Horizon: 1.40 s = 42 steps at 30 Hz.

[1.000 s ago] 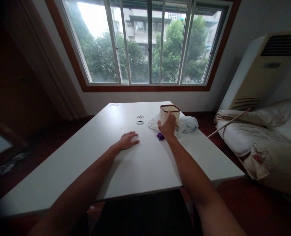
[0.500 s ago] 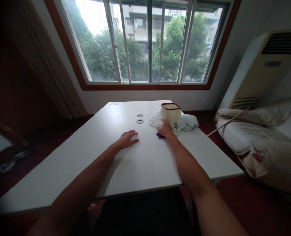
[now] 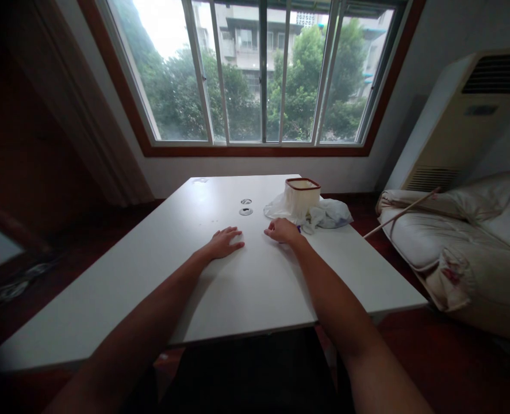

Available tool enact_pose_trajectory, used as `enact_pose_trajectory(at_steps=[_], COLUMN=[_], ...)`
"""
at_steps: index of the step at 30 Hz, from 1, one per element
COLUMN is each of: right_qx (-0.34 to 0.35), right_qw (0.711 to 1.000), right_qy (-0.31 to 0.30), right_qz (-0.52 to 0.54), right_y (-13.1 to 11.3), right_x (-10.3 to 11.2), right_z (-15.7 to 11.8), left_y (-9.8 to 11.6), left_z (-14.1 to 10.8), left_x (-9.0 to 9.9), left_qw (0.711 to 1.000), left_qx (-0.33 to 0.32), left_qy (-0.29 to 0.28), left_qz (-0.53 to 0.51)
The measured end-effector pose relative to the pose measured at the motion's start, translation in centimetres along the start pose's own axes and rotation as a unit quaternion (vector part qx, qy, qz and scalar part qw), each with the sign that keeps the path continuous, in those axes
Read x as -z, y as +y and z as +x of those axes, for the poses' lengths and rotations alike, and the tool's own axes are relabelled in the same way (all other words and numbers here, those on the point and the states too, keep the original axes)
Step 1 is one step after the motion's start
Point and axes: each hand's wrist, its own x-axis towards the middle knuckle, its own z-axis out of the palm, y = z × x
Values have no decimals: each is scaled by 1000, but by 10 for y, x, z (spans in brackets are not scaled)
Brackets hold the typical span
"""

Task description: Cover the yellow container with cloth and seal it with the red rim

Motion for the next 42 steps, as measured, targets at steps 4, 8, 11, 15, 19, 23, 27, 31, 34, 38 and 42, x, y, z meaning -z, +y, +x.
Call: enact_pose_trajectory(at_steps=[4,8,11,15,19,23,27,31,34,38,42], right_qx=[-51,-87,-115,-116,27,51,24,1,-1,-2,-4], right_qw=[999,995,991,989,986,993,999,999,999,999,999], right_qy=[-11,46,67,90,166,104,41,-15,-22,-19,-22], right_qz=[14,0,-6,-12,14,8,-13,-36,-45,-43,-42], right_y=[16,49,64,50,15,-1,5,11,11,10,9], right_x=[-6,-6,-2,-1,-18,-43,-58,-65,-67,-67,-68], right_z=[4,12,13,13,14,15,18,21,21,22,22], left_y=[-2,-3,-2,0,1,-8,-22,-24,-20,-18,-20], left_z=[1,1,0,0,1,-1,-3,-3,-3,-4,-3], left_x=[-1,-2,-2,4,16,19,9,0,0,1,0], left_qw=[1000,1000,1000,1000,990,989,989,990,990,989,990], left_qx=[0,-2,-2,1,62,98,133,121,121,125,122], left_qy=[3,1,3,29,123,100,20,-12,-6,-6,-8], left_qz=[3,3,1,-7,15,46,55,70,76,75,77])
